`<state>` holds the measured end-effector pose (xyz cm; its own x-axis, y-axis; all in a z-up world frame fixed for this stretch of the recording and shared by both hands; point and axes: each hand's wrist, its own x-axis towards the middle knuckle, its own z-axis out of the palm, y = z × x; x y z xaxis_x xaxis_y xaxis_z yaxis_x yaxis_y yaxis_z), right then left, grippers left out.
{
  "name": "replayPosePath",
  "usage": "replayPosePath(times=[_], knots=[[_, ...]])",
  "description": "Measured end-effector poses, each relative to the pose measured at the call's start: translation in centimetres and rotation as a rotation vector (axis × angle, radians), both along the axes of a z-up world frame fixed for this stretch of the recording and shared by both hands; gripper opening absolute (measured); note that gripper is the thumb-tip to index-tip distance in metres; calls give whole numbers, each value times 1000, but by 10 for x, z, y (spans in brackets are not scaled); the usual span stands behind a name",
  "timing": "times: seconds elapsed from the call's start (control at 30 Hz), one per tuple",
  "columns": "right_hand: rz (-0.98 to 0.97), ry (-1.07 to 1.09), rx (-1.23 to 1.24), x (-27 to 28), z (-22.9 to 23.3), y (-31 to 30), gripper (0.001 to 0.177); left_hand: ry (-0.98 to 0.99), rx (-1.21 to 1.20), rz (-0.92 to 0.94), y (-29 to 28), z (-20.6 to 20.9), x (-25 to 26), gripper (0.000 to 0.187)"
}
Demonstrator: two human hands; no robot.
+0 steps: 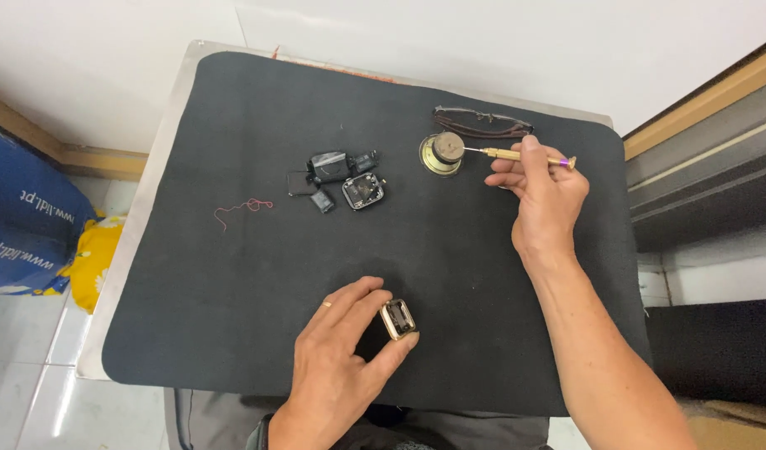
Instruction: The person uses a precision screwdriver to work on the internal components of a disassembled smartwatch. They manipulate small parts within the watch casing, occasionally using their fingers to adjust components, while other watch parts and tools lie on the black mat.
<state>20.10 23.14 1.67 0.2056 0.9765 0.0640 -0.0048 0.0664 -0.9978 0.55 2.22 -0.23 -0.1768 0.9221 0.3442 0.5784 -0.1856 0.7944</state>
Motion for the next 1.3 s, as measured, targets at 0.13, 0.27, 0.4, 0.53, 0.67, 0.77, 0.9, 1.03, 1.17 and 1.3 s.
replayPosePath(times=[0.13, 0.27, 0.4, 0.53, 0.67, 0.77, 0.9, 1.03, 1.17, 1.3], knots=[[-68, 33, -65, -8, 11, 0, 33, 138, 5, -42, -3, -3, 1, 40], [-87, 46, -112, -10, 17, 0, 34, 370, 37, -91, -4, -5, -10, 39], [-35, 115, -93, -3, 7, 2, 36, 686, -143, -256, 6, 1, -30, 48], [-74, 134, -180, -5, 23, -1, 36, 611, -66, -355, 75, 47, -27, 24], [-47, 172, -185, -1, 19, 2, 36, 479, 13, -271, 174, 35, -15, 9], [-15, 203, -164, 2, 12, 5, 35, 369, 39, -257, 221, 22, -2, 5], [-38, 189, -217, -3, 22, 5, 34, 332, 30, -328, 242, 21, 8, 32], [-33, 177, -238, -2, 20, 8, 36, 391, 44, -396, 250, 22, 5, 16], [-10, 206, -211, 2, 11, 11, 36, 428, 79, -473, 254, 22, 0, 19], [-80, 254, -183, 10, 15, 13, 35, 373, 7, -525, 250, 33, -5, 26]])
